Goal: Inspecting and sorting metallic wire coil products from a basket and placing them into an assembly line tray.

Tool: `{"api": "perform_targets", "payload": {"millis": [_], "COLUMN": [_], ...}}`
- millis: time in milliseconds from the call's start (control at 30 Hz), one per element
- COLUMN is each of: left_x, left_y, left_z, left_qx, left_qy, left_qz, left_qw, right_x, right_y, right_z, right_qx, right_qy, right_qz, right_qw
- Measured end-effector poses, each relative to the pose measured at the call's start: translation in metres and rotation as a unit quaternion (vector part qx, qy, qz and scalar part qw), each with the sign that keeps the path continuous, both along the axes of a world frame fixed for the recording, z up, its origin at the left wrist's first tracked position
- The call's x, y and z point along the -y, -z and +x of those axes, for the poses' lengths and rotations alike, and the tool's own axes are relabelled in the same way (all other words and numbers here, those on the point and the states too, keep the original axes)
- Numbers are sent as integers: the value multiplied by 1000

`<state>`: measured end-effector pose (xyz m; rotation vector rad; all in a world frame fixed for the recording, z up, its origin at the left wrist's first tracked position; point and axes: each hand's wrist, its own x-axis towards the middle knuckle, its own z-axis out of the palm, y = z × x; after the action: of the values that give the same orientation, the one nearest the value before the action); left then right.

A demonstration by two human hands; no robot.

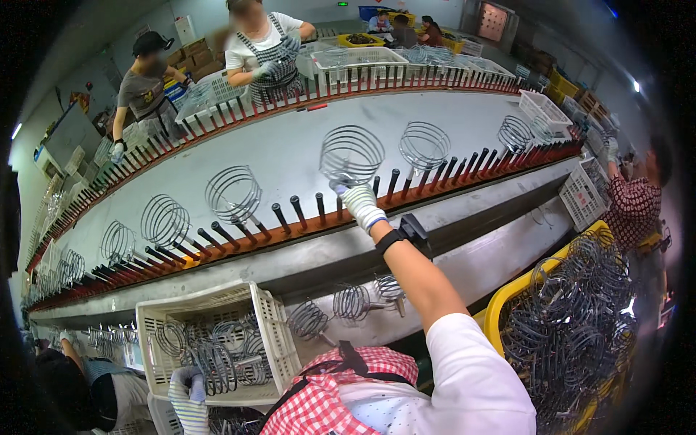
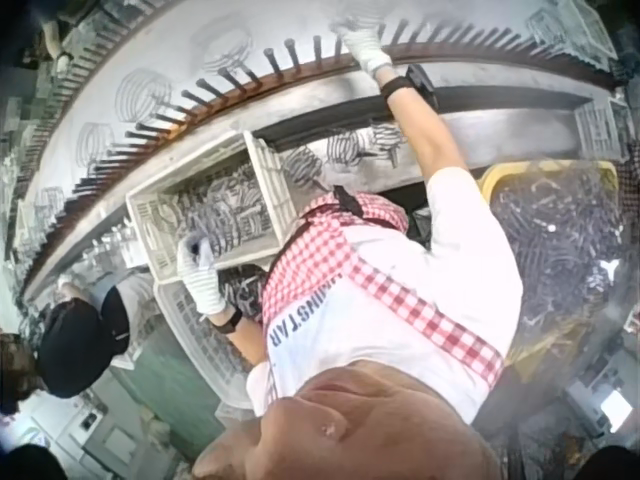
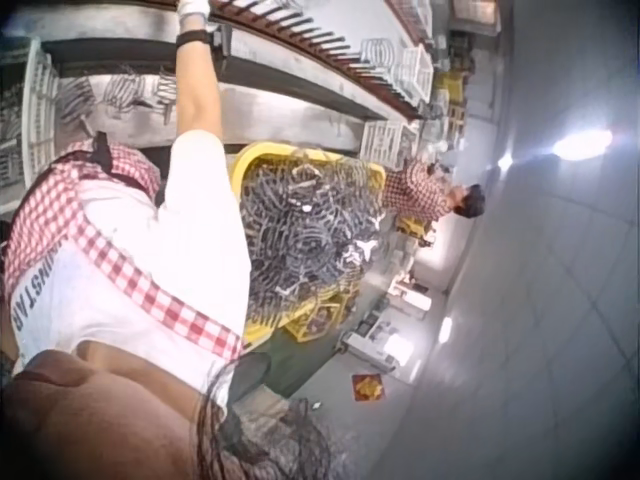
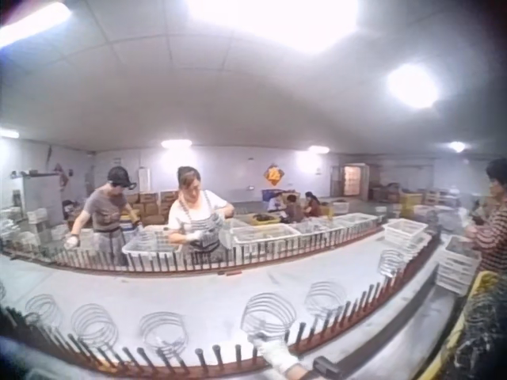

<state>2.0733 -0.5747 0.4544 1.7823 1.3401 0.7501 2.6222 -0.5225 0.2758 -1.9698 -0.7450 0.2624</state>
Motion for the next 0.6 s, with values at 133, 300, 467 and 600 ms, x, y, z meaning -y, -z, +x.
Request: {"api": "perform_targets", "payload": {"millis": [133, 300, 467, 600], "left_x": [23, 49, 74, 92], "left_y": [1, -7, -33, -21], "left_z": [13, 32, 75, 84], "left_qx": [-22, -50, -46, -4], "left_qy": [-26, -27, 0, 7], "left_qz": [21, 34, -8, 14], "left_qw": [999, 998, 999, 1000], "right_x": [-3, 6, 8, 15], "right_y": [-28, -53, -26, -42], "right_z": [-26, -25, -13, -44], "right_qx": [169, 104, 240, 260], "right_qy": [-88, -107, -143, -115], "right_qz": [-143, -156, -138, 167], "right_qw": [971, 976, 950, 944]}}
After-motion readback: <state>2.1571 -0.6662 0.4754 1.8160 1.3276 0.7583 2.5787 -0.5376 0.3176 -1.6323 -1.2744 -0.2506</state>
